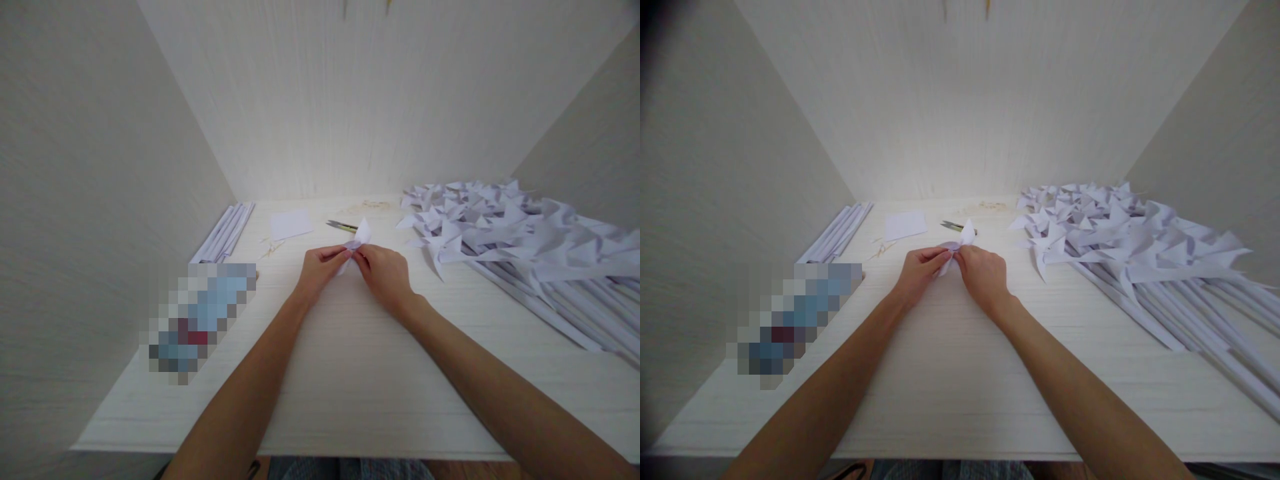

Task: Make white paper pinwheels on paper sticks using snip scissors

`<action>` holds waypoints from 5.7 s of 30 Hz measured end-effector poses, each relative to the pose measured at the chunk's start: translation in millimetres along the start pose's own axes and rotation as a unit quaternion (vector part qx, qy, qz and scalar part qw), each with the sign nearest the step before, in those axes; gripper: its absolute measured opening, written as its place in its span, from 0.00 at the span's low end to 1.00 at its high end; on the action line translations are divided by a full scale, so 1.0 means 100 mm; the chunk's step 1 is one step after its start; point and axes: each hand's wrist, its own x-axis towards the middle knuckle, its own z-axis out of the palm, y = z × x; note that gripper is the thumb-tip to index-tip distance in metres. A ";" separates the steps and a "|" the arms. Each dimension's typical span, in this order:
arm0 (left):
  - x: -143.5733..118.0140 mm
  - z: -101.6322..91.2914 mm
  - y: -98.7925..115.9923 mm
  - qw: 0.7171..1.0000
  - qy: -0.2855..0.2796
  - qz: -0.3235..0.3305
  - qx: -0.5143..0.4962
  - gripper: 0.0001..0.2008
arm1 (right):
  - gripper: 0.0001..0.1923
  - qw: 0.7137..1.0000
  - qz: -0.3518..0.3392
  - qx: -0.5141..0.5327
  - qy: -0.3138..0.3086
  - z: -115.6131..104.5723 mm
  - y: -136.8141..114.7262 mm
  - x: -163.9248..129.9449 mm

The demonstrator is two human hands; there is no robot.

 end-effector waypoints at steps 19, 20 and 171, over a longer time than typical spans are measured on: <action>0.03 -0.02 -0.03 1.000 0.000 0.015 0.003 0.07 | 0.12 1.000 -0.008 0.016 0.021 -0.01 0.00 -0.07; 0.02 -0.02 -0.03 1.000 -0.002 0.017 0.010 0.07 | 0.12 1.000 -0.006 0.017 0.021 -0.01 0.00 -0.07; -0.29 -0.12 0.05 0.990 -0.088 -0.070 -0.086 0.20 | 0.14 0.449 0.244 0.832 -0.217 0.06 0.06 -0.03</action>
